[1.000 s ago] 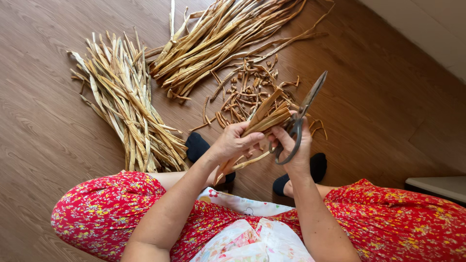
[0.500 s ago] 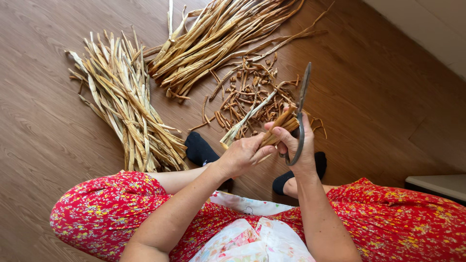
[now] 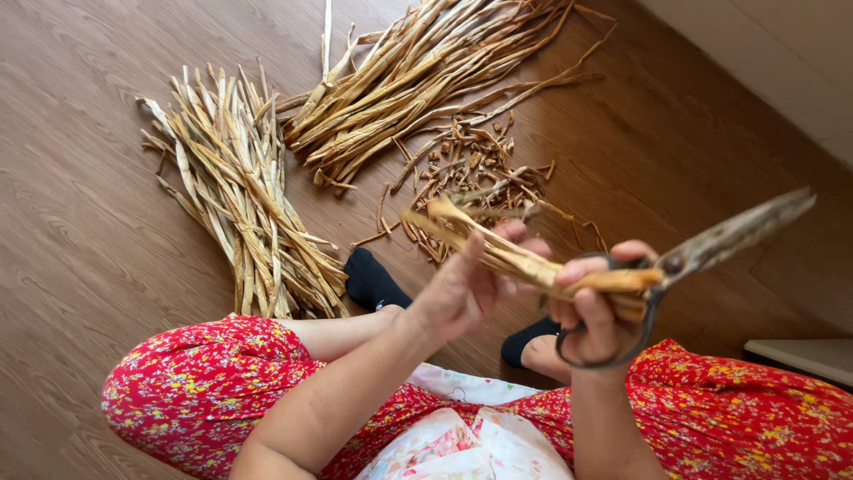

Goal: The person sits on the floor and uses a pair of scissors to cut long, dried plant stems into smaller pieces. They pick up individual stems from a pile, cut them repeatedly, and drop the resulting fragments onto the floor.

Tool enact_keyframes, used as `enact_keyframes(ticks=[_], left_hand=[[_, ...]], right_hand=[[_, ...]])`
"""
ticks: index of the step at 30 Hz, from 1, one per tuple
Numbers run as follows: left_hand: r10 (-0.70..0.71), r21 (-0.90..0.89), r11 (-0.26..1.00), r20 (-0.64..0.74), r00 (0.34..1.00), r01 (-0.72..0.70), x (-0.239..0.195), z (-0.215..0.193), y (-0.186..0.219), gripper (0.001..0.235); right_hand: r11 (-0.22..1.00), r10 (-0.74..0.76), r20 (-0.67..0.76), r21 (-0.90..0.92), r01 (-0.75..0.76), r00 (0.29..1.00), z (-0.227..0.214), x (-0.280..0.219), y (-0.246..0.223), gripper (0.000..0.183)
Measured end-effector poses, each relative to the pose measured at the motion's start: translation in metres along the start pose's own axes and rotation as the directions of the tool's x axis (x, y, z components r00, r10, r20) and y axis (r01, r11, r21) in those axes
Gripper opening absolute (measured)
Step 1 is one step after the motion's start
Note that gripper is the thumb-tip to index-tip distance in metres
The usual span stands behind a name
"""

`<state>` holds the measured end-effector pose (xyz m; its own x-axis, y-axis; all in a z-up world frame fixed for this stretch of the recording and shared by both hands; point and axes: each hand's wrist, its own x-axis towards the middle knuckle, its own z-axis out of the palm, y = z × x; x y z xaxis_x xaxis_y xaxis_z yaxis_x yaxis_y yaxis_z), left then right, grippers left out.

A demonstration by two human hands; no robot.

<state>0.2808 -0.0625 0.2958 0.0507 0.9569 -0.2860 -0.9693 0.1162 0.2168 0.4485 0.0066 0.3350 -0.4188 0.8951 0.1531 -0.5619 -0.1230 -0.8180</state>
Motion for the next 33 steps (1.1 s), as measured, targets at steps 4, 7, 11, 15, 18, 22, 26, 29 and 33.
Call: enact_keyframes(ticks=[4,7,11,15,18,22,26,29,33], left_hand=[[0.362,0.012,0.932,-0.067,0.930,-0.362,0.005,-0.019,0.053,0.049],[0.516,0.025,0.857,-0.038,0.856,-0.515,0.004,-0.029,0.095,0.045],[0.677,0.209,0.728,-0.063,0.734,-0.653,-0.005,-0.043,0.140,0.043],[0.711,0.324,0.689,-0.128,0.691,-0.648,-0.015,-0.056,0.165,0.042],[0.750,0.427,0.630,-0.118,0.651,-0.649,-0.019,-0.063,0.176,0.040],[0.758,0.555,0.562,-0.047,0.651,-0.614,-0.020,-0.071,0.175,0.036],[0.711,0.575,0.614,-0.105,0.696,-0.540,-0.028,-0.070,0.171,0.033],[0.678,0.649,0.598,-0.097,0.728,-0.470,-0.030,-0.064,0.158,0.033],[0.564,0.689,0.627,-0.079,0.822,-0.364,-0.013,-0.058,0.131,0.030]], right_hand=[[0.995,0.100,0.242,-0.053,-0.089,0.965,0.001,-0.016,0.010,0.054],[0.872,0.481,0.261,-0.245,-0.425,0.837,0.008,-0.014,0.021,0.051],[0.566,0.820,0.143,-0.352,-0.745,0.555,0.026,-0.010,0.039,0.044],[0.419,0.901,0.105,-0.453,-0.787,0.420,0.025,-0.014,0.054,0.034],[0.350,0.926,0.074,-0.537,-0.768,0.370,0.012,-0.019,0.075,0.035],[0.397,0.907,0.027,-0.385,-0.833,0.419,-0.018,-0.017,0.103,0.038],[0.560,0.738,-0.231,-0.313,-0.767,0.633,-0.057,0.011,0.115,0.037],[0.721,0.552,-0.279,-0.314,-0.618,0.786,-0.079,0.028,0.099,0.034],[0.655,0.472,-0.244,-0.546,-0.522,0.847,-0.073,0.029,0.080,0.040]])
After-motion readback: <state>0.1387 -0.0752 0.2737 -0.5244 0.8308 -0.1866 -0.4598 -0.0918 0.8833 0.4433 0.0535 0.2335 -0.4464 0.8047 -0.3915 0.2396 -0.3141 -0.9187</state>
